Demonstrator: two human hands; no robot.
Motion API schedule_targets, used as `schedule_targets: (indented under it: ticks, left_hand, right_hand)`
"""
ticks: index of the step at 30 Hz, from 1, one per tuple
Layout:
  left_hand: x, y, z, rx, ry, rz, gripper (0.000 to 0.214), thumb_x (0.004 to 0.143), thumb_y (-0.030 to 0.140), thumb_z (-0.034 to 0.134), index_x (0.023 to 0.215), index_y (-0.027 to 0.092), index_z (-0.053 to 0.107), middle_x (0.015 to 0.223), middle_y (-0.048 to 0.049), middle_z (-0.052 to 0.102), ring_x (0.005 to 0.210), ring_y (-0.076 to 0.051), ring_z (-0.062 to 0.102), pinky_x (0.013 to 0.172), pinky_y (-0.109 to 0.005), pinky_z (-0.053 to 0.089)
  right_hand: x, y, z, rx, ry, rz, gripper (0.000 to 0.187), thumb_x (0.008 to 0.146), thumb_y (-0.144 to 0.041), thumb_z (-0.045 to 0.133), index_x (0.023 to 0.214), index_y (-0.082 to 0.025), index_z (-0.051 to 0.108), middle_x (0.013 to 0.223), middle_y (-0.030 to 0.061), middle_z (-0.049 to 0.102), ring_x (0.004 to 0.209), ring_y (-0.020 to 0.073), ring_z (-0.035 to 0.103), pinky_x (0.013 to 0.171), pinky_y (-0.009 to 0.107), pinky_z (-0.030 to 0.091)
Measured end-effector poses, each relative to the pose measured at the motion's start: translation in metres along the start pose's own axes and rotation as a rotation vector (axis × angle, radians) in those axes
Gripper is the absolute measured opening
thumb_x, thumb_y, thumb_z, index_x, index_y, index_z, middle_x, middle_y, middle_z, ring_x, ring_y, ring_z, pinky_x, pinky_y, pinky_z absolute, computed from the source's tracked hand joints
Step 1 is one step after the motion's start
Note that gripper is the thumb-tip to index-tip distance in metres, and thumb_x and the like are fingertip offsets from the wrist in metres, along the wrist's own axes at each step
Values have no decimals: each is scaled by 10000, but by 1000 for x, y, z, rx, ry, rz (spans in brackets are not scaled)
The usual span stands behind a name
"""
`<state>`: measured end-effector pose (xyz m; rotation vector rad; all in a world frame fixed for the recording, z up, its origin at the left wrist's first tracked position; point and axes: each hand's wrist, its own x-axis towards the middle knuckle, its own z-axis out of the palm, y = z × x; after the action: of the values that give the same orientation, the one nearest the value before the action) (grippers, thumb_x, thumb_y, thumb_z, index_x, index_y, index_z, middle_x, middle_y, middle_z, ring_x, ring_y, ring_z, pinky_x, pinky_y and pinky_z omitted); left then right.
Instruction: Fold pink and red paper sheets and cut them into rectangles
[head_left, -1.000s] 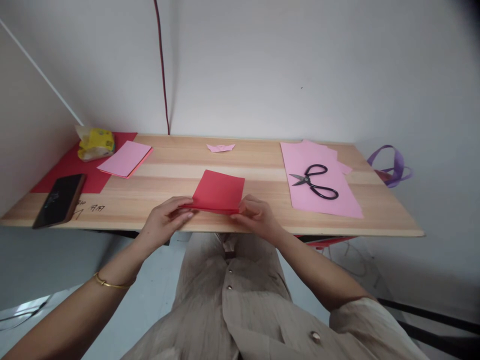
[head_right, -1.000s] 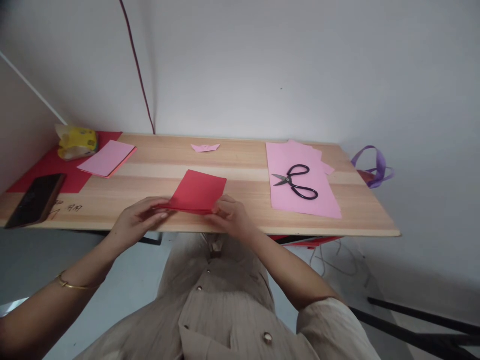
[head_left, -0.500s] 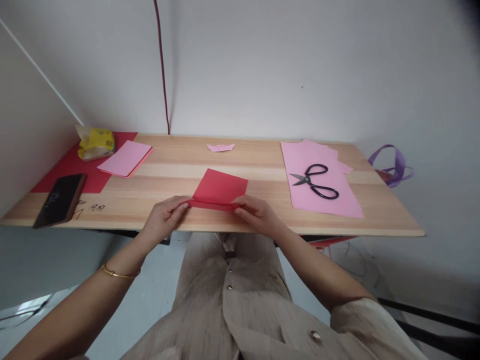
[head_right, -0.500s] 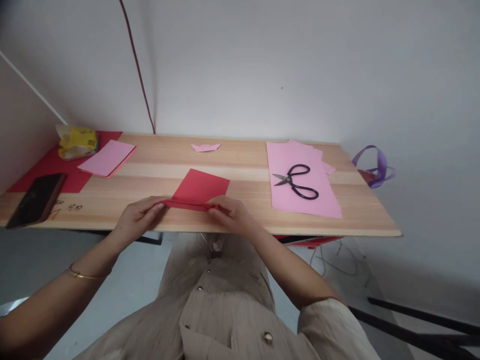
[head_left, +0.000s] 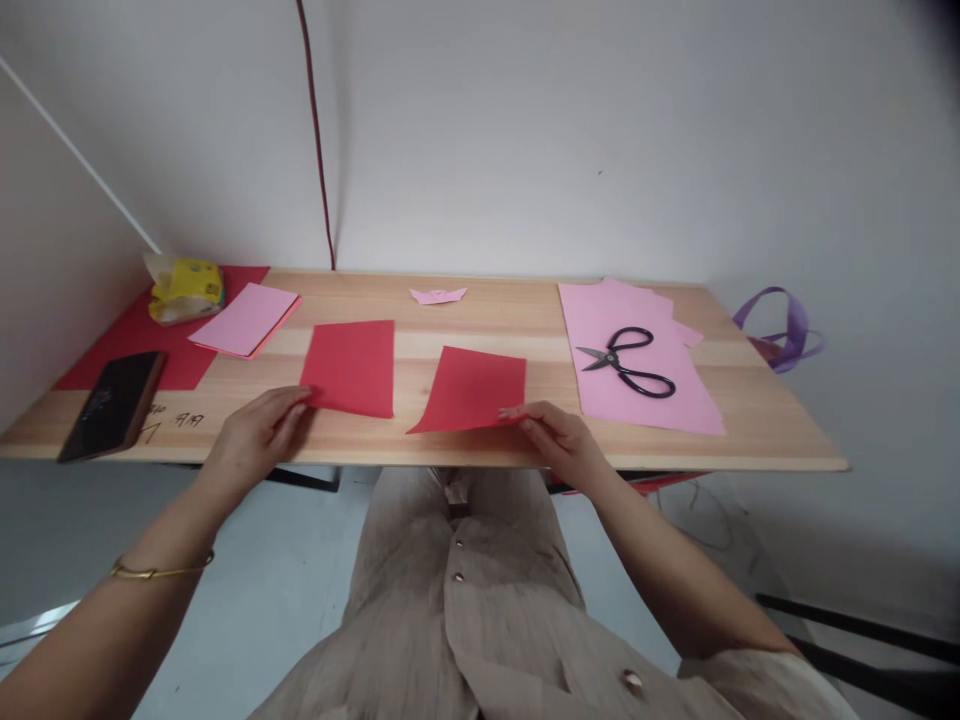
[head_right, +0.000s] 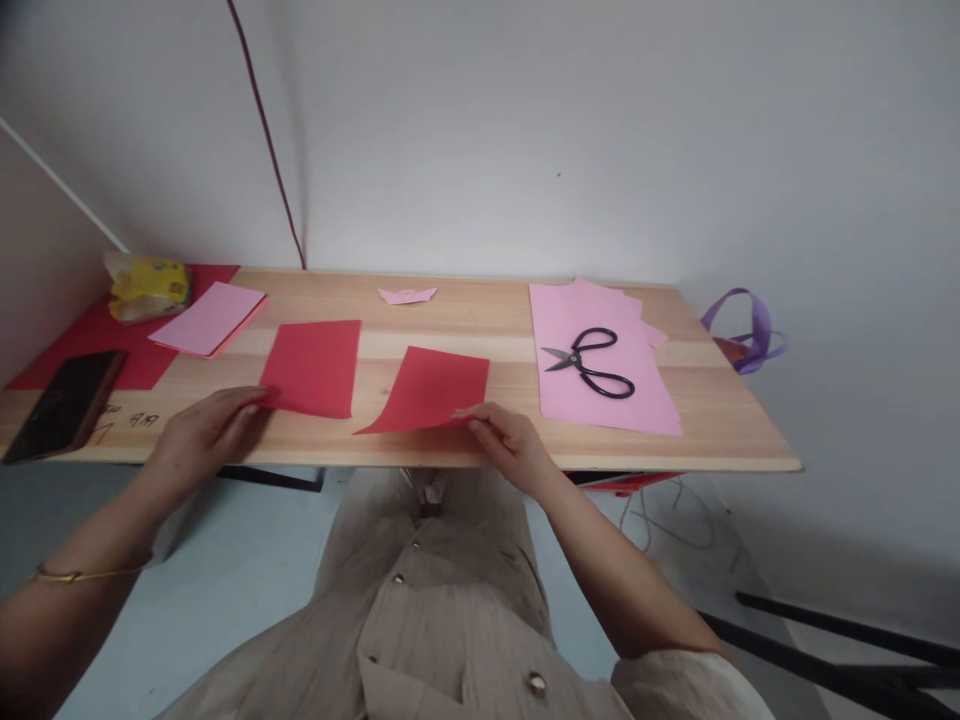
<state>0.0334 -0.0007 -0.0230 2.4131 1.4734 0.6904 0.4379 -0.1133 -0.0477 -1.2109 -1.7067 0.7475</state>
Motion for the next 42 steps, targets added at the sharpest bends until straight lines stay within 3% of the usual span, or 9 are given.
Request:
schedule_targets:
  ticks: [4, 6, 10, 12, 18, 25, 32, 35, 42]
  left_hand:
    - [-6, 24, -13, -140, 87, -167, 678, 698, 669, 688, 1191, 207, 621, 1382, -114, 560, 1312, -364, 465, 1139, -512, 311]
    - [-11, 55, -10, -454, 80, -353, 667, 706, 641, 712, 1211, 221, 599, 1330, -98, 607, 1262, -334, 530, 1125, -496, 351]
    - [-15, 115, 19, -1297, -578, -766, 720, 716, 688, 686, 1157, 121, 631, 1159, -207, 691, 1108, -365, 646, 984, -511, 498]
    - [-14, 133, 38, -1490, -709, -911, 640, 782, 611, 678, 1171, 104, 636, 1126, -213, 705, 1078, -339, 669, 965, -466, 521]
    - [-9, 158, 72, -1693, -480, -909, 321, 833, 237, 695, 1126, 107, 679, 1121, -147, 725, 943, -244, 717, 886, -359, 569]
    - [-15, 179, 75, -1640, -306, -695, 284, 704, 242, 773, 963, 133, 736, 939, -103, 764, 814, -242, 722, 753, -329, 576]
    - [-21, 177, 73, -1597, -246, -675, 343, 715, 448, 762, 901, 162, 734, 911, -96, 761, 920, -284, 708, 772, -362, 577]
    - [-21, 175, 72, -1611, -222, -622, 497, 730, 584, 724, 1017, 177, 720, 998, -110, 754, 1024, -303, 682, 830, -386, 568]
    - [-16, 171, 73, -1502, -124, -725, 405, 631, 377, 863, 957, 174, 736, 944, -85, 766, 896, -262, 711, 777, -377, 580]
  right_hand:
    - [-13, -3, -1, 58, 94, 42, 198, 987, -297, 470, 1101, -300, 632, 1114, 32, 708, 1088, 195, 646, 994, 388, 476]
    - [-16, -4, 1, 121, 162, 42, 169, 987, -315, 475, 1076, -303, 618, 1082, 31, 713, 1081, 198, 648, 1012, 405, 467]
    - [-24, -3, 6, 216, 221, 63, 139, 979, -354, 495, 1029, -303, 615, 1018, 33, 712, 1042, 202, 659, 988, 408, 483]
    - [-31, -2, 7, 237, 213, 88, 141, 966, -381, 518, 1005, -297, 626, 982, 33, 702, 987, 201, 668, 935, 393, 509]
    - [-47, -14, 6, 256, 125, 143, 198, 958, -418, 517, 946, -260, 637, 872, 30, 673, 788, 171, 647, 734, 321, 534]
    - [-26, -24, 13, 46, 456, 149, 169, 890, -372, 609, 802, -228, 602, 1157, 94, 602, 1128, 232, 559, 966, 389, 444]
    - [-24, -23, 19, 27, 386, 255, 183, 898, -347, 568, 758, -230, 552, 695, -14, 541, 611, 137, 478, 574, 269, 395]
    - [-25, -24, 23, -28, 411, 250, 172, 890, -321, 562, 746, -231, 534, 673, -18, 517, 604, 135, 459, 557, 266, 372]
    - [-20, -29, 27, 29, 365, 222, 148, 882, -338, 559, 781, -231, 548, 731, 3, 573, 657, 145, 511, 598, 275, 410]
